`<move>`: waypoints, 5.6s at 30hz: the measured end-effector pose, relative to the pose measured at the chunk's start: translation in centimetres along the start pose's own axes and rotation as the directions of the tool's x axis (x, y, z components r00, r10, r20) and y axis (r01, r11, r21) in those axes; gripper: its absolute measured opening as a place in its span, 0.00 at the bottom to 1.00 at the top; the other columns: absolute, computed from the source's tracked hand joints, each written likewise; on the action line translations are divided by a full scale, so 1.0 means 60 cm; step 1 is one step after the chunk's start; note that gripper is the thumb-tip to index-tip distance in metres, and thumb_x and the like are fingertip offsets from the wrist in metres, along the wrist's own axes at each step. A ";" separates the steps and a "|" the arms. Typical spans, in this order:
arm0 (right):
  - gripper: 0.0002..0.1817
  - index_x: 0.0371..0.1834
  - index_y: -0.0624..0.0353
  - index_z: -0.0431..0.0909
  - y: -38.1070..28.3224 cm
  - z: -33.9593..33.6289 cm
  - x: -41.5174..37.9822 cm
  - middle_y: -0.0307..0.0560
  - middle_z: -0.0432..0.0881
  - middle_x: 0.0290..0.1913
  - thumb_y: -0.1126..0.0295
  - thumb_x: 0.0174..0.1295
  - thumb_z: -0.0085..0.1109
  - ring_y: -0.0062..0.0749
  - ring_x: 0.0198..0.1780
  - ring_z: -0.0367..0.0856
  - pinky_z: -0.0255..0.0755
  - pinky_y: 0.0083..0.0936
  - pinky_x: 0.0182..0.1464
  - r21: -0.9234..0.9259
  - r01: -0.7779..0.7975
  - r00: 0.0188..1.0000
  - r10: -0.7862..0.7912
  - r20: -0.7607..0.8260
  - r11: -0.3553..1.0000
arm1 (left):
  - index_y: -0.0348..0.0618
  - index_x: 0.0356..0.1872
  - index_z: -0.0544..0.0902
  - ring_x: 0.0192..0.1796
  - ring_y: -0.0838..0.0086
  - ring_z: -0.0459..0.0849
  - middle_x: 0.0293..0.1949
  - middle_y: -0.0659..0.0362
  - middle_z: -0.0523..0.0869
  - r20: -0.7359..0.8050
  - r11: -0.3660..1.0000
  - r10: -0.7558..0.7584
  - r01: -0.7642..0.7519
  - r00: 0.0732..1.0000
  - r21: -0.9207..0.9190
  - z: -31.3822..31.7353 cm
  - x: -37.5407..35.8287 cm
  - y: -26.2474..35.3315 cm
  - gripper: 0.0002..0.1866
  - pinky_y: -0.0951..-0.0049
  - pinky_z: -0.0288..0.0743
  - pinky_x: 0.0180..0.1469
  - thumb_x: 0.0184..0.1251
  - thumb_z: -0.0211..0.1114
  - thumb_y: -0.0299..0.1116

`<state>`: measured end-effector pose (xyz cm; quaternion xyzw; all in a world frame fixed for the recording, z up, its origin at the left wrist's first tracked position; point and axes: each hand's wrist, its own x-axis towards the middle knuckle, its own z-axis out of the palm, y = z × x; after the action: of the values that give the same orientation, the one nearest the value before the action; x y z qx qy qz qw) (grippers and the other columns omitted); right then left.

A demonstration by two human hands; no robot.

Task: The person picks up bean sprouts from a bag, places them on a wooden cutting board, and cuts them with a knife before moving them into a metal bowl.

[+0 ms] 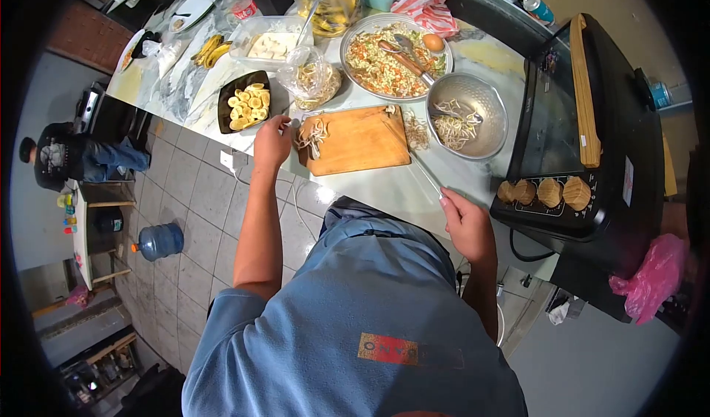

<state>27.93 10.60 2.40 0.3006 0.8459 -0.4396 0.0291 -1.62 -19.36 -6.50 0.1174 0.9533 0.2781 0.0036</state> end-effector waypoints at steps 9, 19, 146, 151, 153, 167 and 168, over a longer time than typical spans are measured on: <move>0.18 0.61 0.62 0.84 -0.001 0.001 -0.019 0.41 0.81 0.23 0.63 0.74 0.60 0.19 0.24 0.77 0.72 0.23 0.30 0.038 0.002 1.000 -0.001 -0.029 0.999 | 0.39 0.42 0.88 0.43 0.51 0.89 0.39 0.47 0.90 0.082 0.993 0.079 -0.086 0.994 0.086 0.017 0.023 -0.009 0.08 0.57 0.81 0.47 0.62 0.68 0.28; 0.20 0.61 0.58 0.84 -0.002 -0.004 -0.026 0.54 0.84 0.24 0.58 0.73 0.59 0.31 0.25 0.85 0.76 0.30 0.34 0.036 -0.073 0.997 0.073 -0.001 0.997 | 0.35 0.40 0.84 0.44 0.47 0.86 0.42 0.45 0.87 -0.028 0.993 0.114 -0.114 0.993 0.022 -0.003 -0.007 0.021 0.07 0.54 0.79 0.46 0.65 0.68 0.28; 0.19 0.63 0.59 0.82 0.020 -0.017 0.004 0.47 0.84 0.31 0.62 0.75 0.58 0.23 0.28 0.79 0.75 0.25 0.37 0.119 -0.033 0.995 0.021 0.097 0.992 | 0.37 0.36 0.87 0.40 0.52 0.90 0.37 0.48 0.91 -0.147 0.993 0.103 -0.093 0.984 0.074 -0.001 -0.017 0.045 0.12 0.56 0.81 0.46 0.67 0.71 0.38; 0.19 0.62 0.57 0.83 0.023 -0.017 0.003 0.56 0.86 0.30 0.60 0.74 0.59 0.26 0.28 0.80 0.75 0.28 0.38 0.124 -0.068 0.994 0.056 0.092 0.990 | 0.36 0.38 0.85 0.38 0.56 0.90 0.37 0.46 0.91 -0.122 0.989 0.046 -0.062 0.991 -0.132 -0.003 -0.017 0.079 0.10 0.61 0.82 0.43 0.70 0.69 0.35; 0.19 0.62 0.58 0.83 0.028 -0.016 0.001 0.51 0.84 0.27 0.60 0.74 0.59 0.22 0.26 0.79 0.74 0.26 0.35 0.166 -0.065 0.995 0.051 0.089 0.984 | 0.36 0.39 0.85 0.38 0.57 0.91 0.37 0.45 0.91 -0.101 0.979 0.025 -0.045 0.995 -0.197 -0.002 -0.023 0.100 0.09 0.63 0.82 0.42 0.71 0.68 0.34; 0.19 0.64 0.64 0.81 0.030 -0.025 -0.023 0.37 0.79 0.27 0.66 0.77 0.56 0.17 0.26 0.74 0.70 0.20 0.32 0.257 -0.048 0.995 0.025 0.093 0.965 | 0.35 0.44 0.86 0.34 0.82 0.83 0.34 0.61 0.89 0.373 0.761 0.111 0.163 0.921 -0.628 0.106 -0.046 0.156 0.08 0.76 0.78 0.40 0.76 0.64 0.31; 0.19 0.64 0.64 0.81 0.027 -0.024 -0.021 0.37 0.79 0.27 0.66 0.77 0.55 0.17 0.26 0.74 0.70 0.20 0.32 0.263 -0.033 0.995 0.007 0.100 0.964 | 0.37 0.45 0.87 0.33 0.81 0.86 0.35 0.59 0.91 0.352 0.793 0.171 0.084 0.920 -0.604 0.113 -0.047 0.151 0.09 0.75 0.80 0.40 0.74 0.66 0.31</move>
<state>30.16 11.78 2.53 0.2885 0.7741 -0.5625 0.0349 3.62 -9.00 -7.60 0.1851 0.7897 0.5405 0.2235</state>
